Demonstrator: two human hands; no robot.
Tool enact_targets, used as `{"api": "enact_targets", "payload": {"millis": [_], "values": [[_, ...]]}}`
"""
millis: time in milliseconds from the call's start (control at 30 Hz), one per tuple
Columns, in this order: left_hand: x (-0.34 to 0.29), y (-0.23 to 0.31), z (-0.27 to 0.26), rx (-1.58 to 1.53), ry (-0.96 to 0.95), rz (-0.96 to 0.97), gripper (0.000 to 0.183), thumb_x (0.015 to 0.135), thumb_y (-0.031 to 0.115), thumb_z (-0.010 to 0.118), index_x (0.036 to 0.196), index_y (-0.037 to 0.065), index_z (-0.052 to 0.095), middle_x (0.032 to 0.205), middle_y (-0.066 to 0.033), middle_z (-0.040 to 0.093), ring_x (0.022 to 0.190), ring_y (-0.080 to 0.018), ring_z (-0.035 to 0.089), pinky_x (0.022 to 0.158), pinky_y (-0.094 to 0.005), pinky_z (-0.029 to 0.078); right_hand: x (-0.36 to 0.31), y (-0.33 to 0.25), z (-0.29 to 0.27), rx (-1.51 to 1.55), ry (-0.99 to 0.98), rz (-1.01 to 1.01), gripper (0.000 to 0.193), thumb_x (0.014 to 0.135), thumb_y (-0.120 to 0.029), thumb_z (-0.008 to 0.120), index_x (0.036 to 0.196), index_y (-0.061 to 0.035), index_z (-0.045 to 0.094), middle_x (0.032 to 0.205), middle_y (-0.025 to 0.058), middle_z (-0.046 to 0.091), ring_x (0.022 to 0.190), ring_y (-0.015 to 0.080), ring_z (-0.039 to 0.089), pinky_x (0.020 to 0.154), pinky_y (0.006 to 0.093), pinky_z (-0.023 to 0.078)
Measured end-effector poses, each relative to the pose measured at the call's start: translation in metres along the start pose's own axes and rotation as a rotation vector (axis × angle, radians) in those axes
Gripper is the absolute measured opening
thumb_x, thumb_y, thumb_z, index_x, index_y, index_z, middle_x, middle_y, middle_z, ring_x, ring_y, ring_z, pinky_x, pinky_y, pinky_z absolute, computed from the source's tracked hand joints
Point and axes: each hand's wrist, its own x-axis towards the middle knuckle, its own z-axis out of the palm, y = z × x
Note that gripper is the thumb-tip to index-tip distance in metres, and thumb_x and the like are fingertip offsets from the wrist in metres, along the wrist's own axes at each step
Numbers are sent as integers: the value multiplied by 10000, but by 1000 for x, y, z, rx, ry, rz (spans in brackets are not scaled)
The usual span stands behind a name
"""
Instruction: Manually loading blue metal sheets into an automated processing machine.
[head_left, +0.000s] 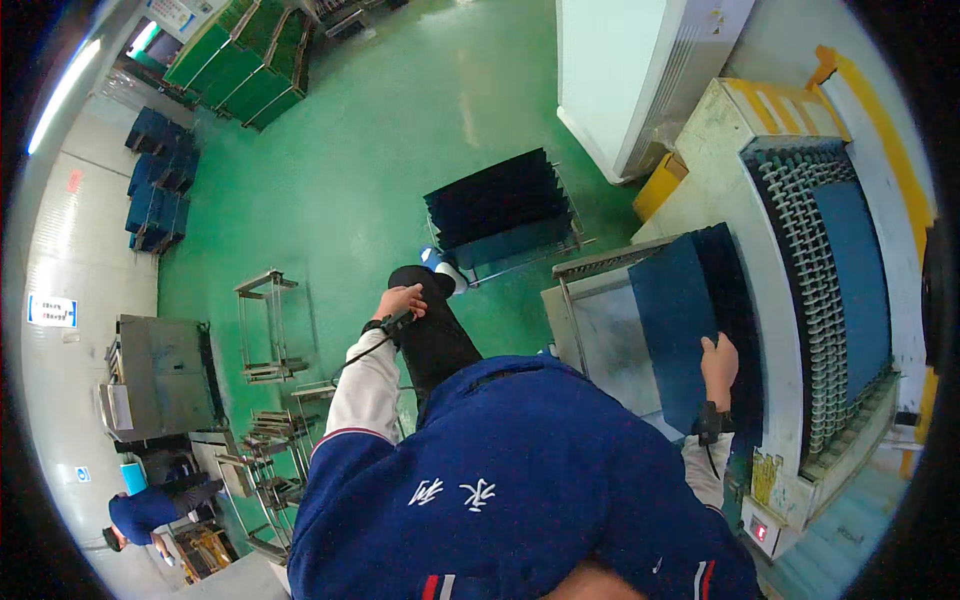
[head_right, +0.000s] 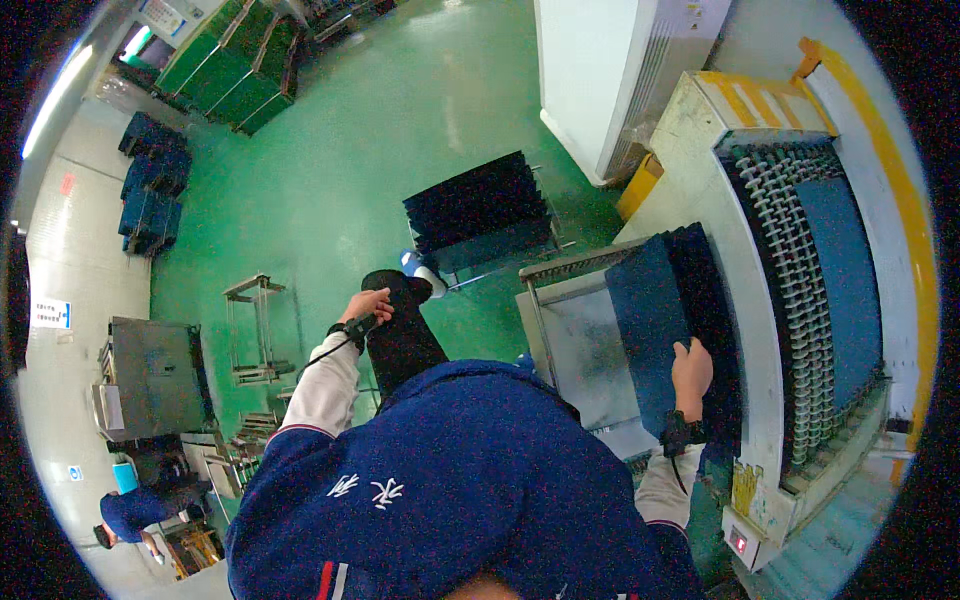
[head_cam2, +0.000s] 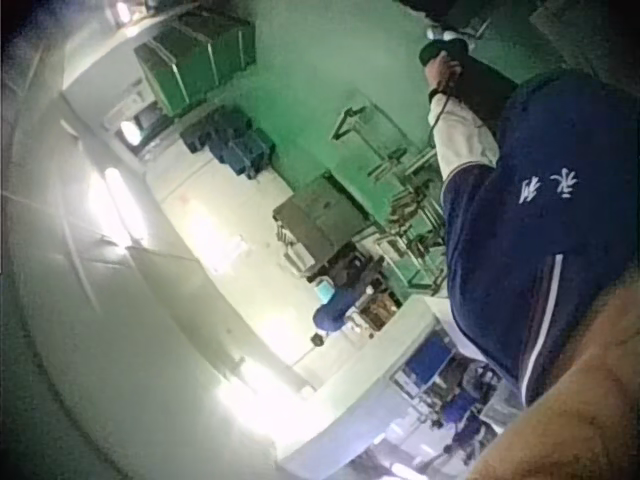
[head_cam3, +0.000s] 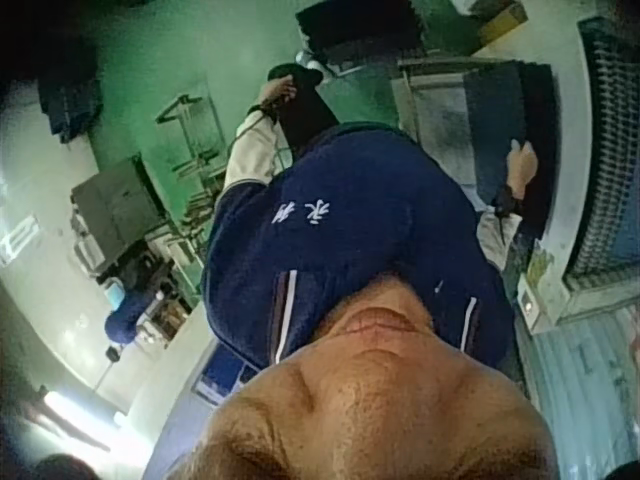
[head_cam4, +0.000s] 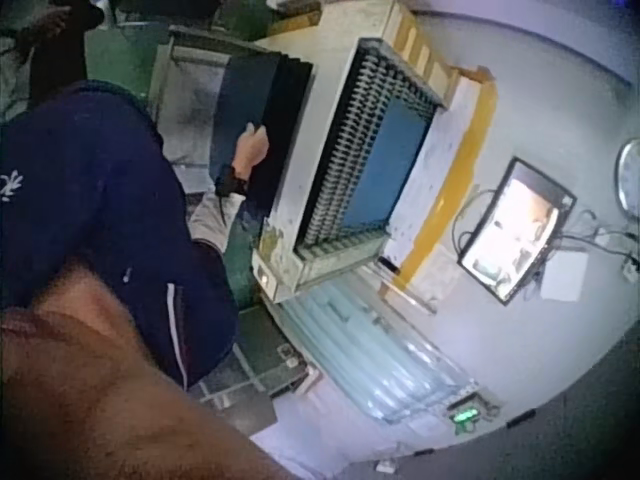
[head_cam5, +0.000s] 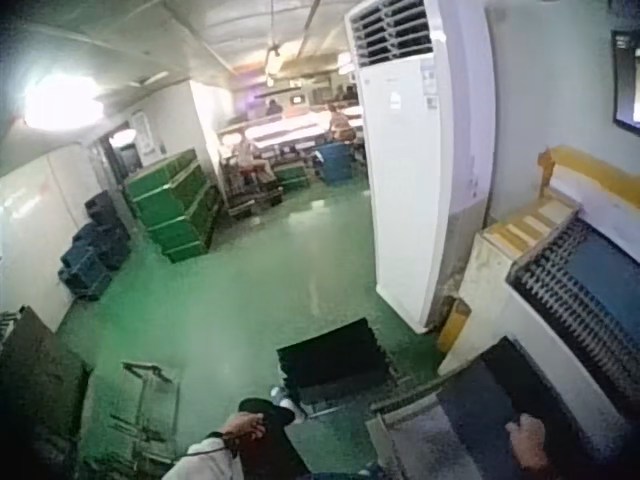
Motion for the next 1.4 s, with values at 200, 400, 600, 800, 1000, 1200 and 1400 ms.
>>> {"api": "enact_targets", "payload": {"millis": [200,400,600,800,1000,1200,1400], "values": [[25,2,10,155,-3,-29,291,814,230,608,772,-50,541,683,-174,606,536,-240,598,481,-340,476,-15,-26,-15,-8,-54,-4,329,775,-258,599,962,12,612,877,231,614,861,384,579,738,437,450],[51,7,-2,70,-183,-51,335,826,281,589,805,-49,543,721,-197,623,520,-256,595,443,-333,455,-10,-8,-6,-25,-22,16,312,745,-229,621,939,15,616,877,234,612,859,382,580,739,430,451],[58,22,2,148,-206,-135,393,868,358,533,933,-30,537,779,-143,630,545,-159,567,423,-263,437,-5,0,-2,75,-123,96,366,687,-230,666,957,12,617,917,239,606,892,387,572,776,423,443],[82,15,-5,79,-256,-153,382,864,310,532,922,-67,547,754,-185,638,547,-217,601,434,-315,446,-3,-35,-23,62,-58,234,395,684,-213,678,1014,-5,619,965,228,612,919,368,580,802,404,443],[91,24,-3,95,-232,-165,386,865,322,530,914,-60,542,759,-183,639,527,-221,592,439,-314,444,6,-10,-10,34,-41,244,383,669,-200,704,983,5,621,946,221,617,915,367,582,799,405,447],[96,25,-4,70,-197,-178,381,867,316,525,915,-62,544,775,-190,641,520,-224,588,430,-322,425,9,-14,-14,60,9,239,372,653,-182,719,951,17,619,933,220,619,897,363,590,788,408,453],[94,26,-2,45,-195,-167,386,867,319,525,930,-61,545,775,-186,642,525,-221,590,431,-322,427,11,-23,-25,97,-61,279,379,644,-177,718,948,30,625,949,233,613,930,379,574,805,406,443]]}}
